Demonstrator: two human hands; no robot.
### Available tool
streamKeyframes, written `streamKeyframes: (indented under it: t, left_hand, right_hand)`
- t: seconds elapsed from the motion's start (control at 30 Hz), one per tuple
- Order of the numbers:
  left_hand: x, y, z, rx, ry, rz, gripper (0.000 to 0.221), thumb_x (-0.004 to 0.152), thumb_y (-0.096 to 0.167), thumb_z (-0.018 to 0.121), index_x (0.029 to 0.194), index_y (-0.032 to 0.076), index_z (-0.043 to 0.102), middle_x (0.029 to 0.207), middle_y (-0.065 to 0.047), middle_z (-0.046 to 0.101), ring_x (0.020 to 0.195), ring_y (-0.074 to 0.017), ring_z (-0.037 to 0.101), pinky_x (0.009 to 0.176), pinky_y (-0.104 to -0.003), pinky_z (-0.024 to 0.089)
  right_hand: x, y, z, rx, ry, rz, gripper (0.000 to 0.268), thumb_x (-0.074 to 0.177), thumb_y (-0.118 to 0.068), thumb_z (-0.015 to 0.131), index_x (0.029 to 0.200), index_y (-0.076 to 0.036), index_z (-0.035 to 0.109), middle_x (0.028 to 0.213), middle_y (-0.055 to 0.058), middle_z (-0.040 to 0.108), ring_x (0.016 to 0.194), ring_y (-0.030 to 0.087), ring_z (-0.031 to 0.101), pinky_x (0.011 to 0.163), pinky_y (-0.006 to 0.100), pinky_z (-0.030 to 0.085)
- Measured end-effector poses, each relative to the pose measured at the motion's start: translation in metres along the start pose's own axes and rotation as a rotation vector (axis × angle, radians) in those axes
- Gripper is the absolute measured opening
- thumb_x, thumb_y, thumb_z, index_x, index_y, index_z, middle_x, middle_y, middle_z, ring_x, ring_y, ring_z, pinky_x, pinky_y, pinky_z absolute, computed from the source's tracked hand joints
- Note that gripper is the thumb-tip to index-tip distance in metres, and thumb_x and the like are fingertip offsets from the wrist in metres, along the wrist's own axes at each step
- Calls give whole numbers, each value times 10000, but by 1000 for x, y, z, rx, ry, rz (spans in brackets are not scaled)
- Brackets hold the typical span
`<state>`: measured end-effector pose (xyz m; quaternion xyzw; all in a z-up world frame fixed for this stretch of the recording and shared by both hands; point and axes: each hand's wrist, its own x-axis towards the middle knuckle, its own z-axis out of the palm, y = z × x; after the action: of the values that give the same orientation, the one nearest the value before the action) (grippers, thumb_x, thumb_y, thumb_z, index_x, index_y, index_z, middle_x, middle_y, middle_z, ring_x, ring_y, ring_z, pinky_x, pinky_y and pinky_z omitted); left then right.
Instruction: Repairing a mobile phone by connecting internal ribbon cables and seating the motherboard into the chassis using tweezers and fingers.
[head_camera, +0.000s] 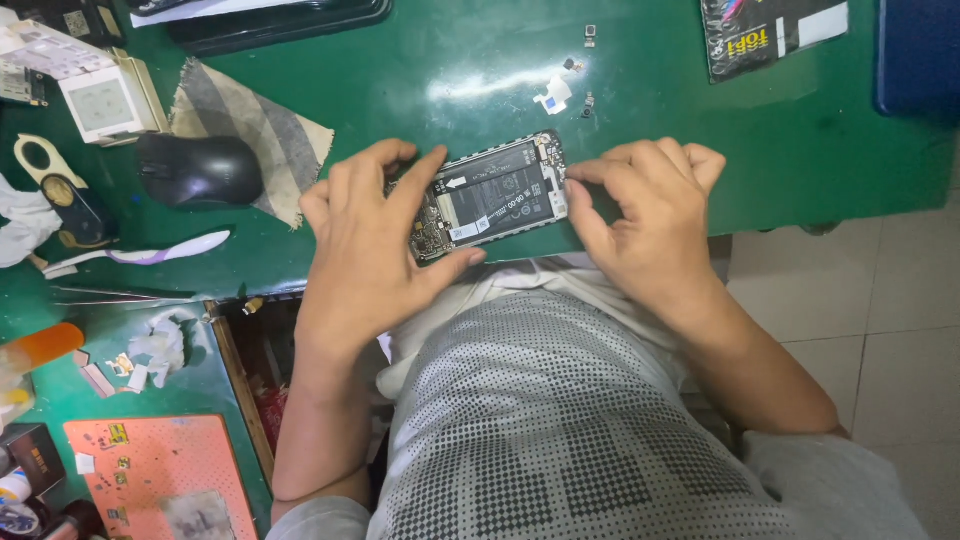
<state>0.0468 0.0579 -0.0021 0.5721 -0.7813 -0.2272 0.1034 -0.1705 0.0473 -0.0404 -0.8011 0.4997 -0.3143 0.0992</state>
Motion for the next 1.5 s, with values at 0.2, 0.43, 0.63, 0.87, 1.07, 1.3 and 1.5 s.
streamKeyframes:
  t: [0.2,0.43,0.63,0.87,1.07,1.3,1.5]
  left_hand:
    - [29,16,22,144,247,168,319,839,356,543,1088,158,562,1025,-18,522,896,-205,474,732,-378,296]
    - [39,14,26,115,309,244,69,842,226,595,858,162,614,876,28,537,782,-186,472,683,-337,292]
    - [39,11,27,35,191,220,175,868,261,518,968,129,575,883,3,561,798,-214,485,676,-350,370]
    - [44,18,15,331,152,347,138,770,125,535,908,120,529,765,1,506,685,-193,488,571,-311,432]
    - [52,25,8,317,-3,274,139,707,80,566,821,112,494,663,-30,498,604,-228,520,320,-353,426]
    - [54,26,38,236,176,154,145,717,146,545,848,134,483,684,-37,553,619,-279,572,365,-412,445]
    - [39,11,46,255,348,177,434,729,135,574,1139,187,442,895,6,563,745,-228,575,574,-376,389]
  right_hand:
    - [11,1,3,-28,-18,12,41,827,-106,655,863,-91,641,816,27,568,737,181,491,754,339,233]
    - [14,5,6,-42,-30,-17,145,828,-112,641,968,-81,658,884,60,528,784,194,468,756,351,220]
    - [16,5,8,-6,-45,-48,138,823,-83,622,949,-62,673,907,72,544,787,204,468,761,361,223]
    - [17,4,9,8,-18,-54,130,830,-68,611,950,-41,654,888,88,541,784,212,476,760,356,238]
    - [17,-2,8,31,13,-56,106,830,-55,597,922,-31,644,872,94,547,777,215,495,761,351,249]
    - [2,1,8,85,57,-54,78,864,32,635,941,43,646,930,172,592,876,287,571,845,363,370]
    - [23,-11,-11,292,29,-192,112,998,144,549,1096,193,570,995,315,508,955,385,481,903,437,402]
